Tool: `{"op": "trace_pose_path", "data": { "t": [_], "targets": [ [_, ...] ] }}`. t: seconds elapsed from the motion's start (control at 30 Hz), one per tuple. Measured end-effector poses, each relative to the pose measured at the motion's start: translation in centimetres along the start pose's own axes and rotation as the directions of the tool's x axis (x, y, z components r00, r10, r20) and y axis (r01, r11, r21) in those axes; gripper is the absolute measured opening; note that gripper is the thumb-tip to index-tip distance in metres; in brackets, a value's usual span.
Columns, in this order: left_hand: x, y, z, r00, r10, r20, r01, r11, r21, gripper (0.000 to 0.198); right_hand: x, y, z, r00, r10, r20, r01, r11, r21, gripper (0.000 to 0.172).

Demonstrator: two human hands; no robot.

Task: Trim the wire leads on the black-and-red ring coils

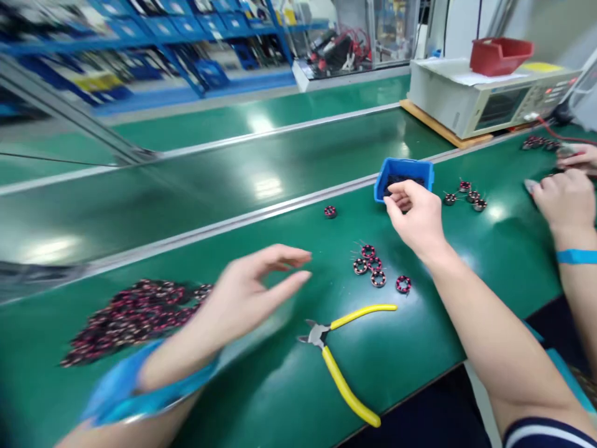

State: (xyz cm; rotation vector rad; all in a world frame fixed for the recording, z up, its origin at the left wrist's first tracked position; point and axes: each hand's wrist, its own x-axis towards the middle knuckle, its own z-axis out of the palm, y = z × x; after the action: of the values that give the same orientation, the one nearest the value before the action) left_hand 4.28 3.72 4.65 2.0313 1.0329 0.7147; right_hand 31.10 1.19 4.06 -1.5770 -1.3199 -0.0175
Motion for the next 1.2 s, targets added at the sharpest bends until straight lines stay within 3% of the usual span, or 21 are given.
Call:
{"op": "trace_pose_path", "data": {
  "t": [0.07,0.13,0.27,0.53,0.63,0.7,0.8,0.9,1.0,1.07,1.2],
  "targets": [
    [0.4,-0.3,1.2,0.983,-0.006,0.183,-0.005,0.998,0.060,0.024,0.6,1.4,0.4,1.000,-0.016,-0.016,0.015,0.998,-0.061,0.010],
    [0.9,-0.6,3.0,0.966,-0.011,0.259,-0.020,0.993,0.115,0.031,1.5,2.6,0.8,0.999,-0.042,-0.007,0.041,0.985,-0.170,0.010],
    [2.0,-0.6,5.5,0.972,0.017,0.233,-0.065,0.977,0.203,0.034,2.1,3.5,1.3,0.993,-0.109,0.053,0.120,0.946,-0.301,0.015],
    [2.9,-0.1,7.0,0.978,0.057,0.199,-0.109,0.960,0.260,0.022,0.6,2.2,1.5,0.989,-0.125,0.079,0.138,0.971,-0.194,0.014],
    [2.7,-0.4,7.1,0.979,0.099,0.175,-0.114,0.991,0.074,0.014,0.3,1.8,1.3,0.991,-0.124,0.056,0.132,0.980,-0.151,0.013],
    [2.1,-0.7,6.5,0.989,0.035,0.145,-0.006,0.981,-0.194,0.016,-0.2,0.9,1.0,0.996,-0.084,0.040,0.086,0.994,-0.061,0.011],
    [-0.1,-1.5,4.8,0.968,-0.176,0.179,0.249,0.773,-0.584,0.026,-2.0,-1.9,1.1,0.992,0.077,0.101,-0.095,0.979,0.183,0.011],
    [-2.9,-2.4,2.9,0.931,-0.318,0.181,0.338,0.556,-0.759,0.032,-5.0,-5.9,2.2,0.909,0.210,0.359,-0.350,0.853,0.387,0.014],
    [-4.6,-3.2,1.8,0.921,-0.366,0.134,0.303,0.454,-0.838,0.033,-7.7,-9.1,3.8,0.774,0.209,0.597,-0.529,0.732,0.429,0.015],
    [-4.8,-3.6,1.5,0.920,-0.375,0.111,0.281,0.435,-0.856,0.033,-8.6,-10.0,4.9,0.723,0.214,0.657,-0.583,0.699,0.414,0.017],
    [-3.9,-3.9,1.5,0.929,-0.350,0.121,0.268,0.410,-0.872,0.033,-8.5,-9.5,6.2,0.671,0.311,0.673,-0.678,0.625,0.387,0.028]
  ]
}}
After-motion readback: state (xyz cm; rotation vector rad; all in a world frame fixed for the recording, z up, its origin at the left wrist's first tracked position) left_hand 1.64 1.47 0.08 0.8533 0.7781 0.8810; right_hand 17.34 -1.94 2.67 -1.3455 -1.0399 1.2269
